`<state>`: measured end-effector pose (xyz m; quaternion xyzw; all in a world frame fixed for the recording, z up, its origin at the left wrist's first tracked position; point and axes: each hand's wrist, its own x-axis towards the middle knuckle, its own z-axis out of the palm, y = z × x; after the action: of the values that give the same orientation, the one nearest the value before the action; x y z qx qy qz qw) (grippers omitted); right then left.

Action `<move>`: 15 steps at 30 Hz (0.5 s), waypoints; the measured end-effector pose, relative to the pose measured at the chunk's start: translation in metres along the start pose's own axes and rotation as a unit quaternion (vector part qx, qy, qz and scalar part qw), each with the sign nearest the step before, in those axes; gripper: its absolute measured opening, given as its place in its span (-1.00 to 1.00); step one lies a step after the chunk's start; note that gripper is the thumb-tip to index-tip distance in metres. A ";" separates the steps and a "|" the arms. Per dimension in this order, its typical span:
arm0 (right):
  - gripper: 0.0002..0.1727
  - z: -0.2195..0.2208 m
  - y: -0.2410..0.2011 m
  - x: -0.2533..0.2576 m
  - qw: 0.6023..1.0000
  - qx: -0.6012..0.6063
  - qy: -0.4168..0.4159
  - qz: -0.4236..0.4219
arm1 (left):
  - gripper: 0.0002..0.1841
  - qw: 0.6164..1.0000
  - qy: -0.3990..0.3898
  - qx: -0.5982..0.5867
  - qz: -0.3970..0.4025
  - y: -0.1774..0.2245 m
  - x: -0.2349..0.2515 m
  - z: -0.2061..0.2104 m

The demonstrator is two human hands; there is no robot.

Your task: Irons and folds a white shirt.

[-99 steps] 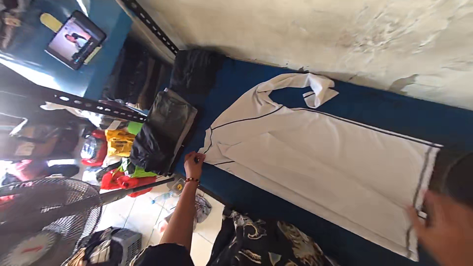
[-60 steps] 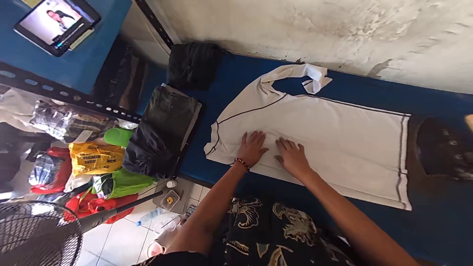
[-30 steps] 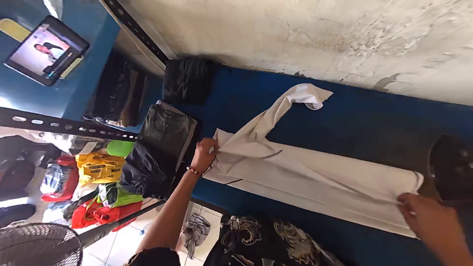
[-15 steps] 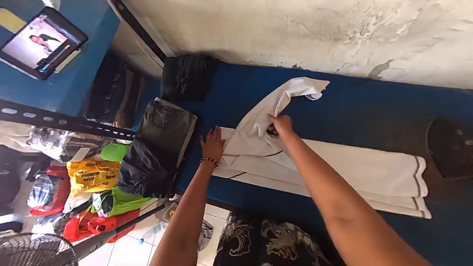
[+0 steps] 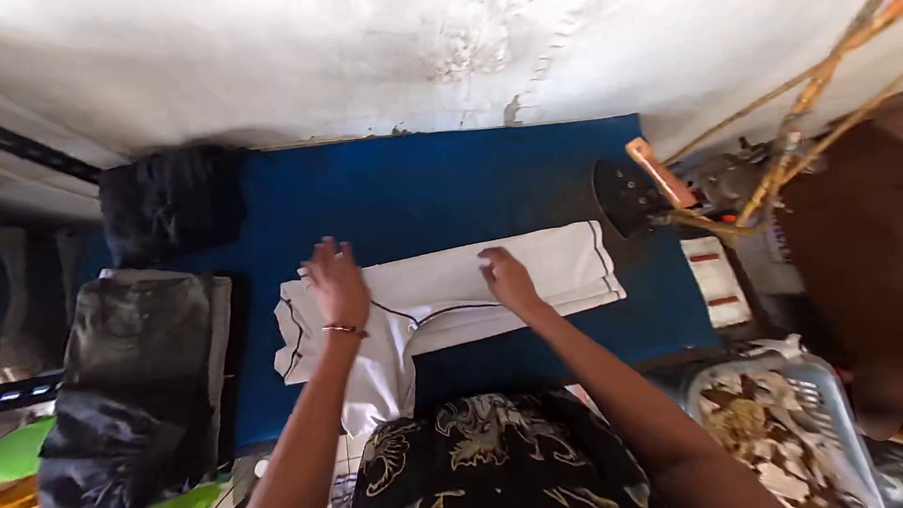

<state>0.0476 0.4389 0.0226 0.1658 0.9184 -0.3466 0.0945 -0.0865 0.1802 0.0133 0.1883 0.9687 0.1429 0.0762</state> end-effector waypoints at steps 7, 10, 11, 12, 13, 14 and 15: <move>-0.55 -0.029 0.157 -0.016 0.971 -0.115 0.191 -0.089 | -0.43 0.931 -0.193 -0.038 0.307 0.127 -0.033 0.092; -0.49 -0.042 0.217 -0.059 0.977 -0.161 0.119 -0.078 | -0.74 0.927 -0.094 -0.068 0.356 0.114 -0.039 0.105; -0.53 -0.046 0.229 -0.067 0.977 -0.168 0.113 -0.070 | -0.79 0.925 -0.068 -0.071 0.368 0.110 -0.040 0.107; -0.58 -0.050 0.237 -0.070 0.974 -0.174 0.127 -0.072 | -0.83 0.921 -0.047 -0.072 0.379 0.108 -0.040 0.107; -0.62 -0.055 0.241 -0.071 0.970 -0.178 0.143 -0.078 | -0.85 0.917 -0.024 -0.073 0.391 0.106 -0.039 0.107; -0.63 -0.061 0.243 -0.070 0.966 -0.183 0.156 -0.093 | -0.84 0.913 -0.002 -0.071 0.403 0.104 -0.038 0.106; -0.64 -0.068 0.244 -0.069 0.962 -0.186 0.163 -0.112 | -0.83 0.909 0.009 -0.068 0.410 0.103 -0.038 0.104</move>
<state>0.1982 0.6392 -0.0546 0.0956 0.9824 -0.1460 -0.0671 0.0046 0.2825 -0.0507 0.5620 0.7947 0.2287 0.0147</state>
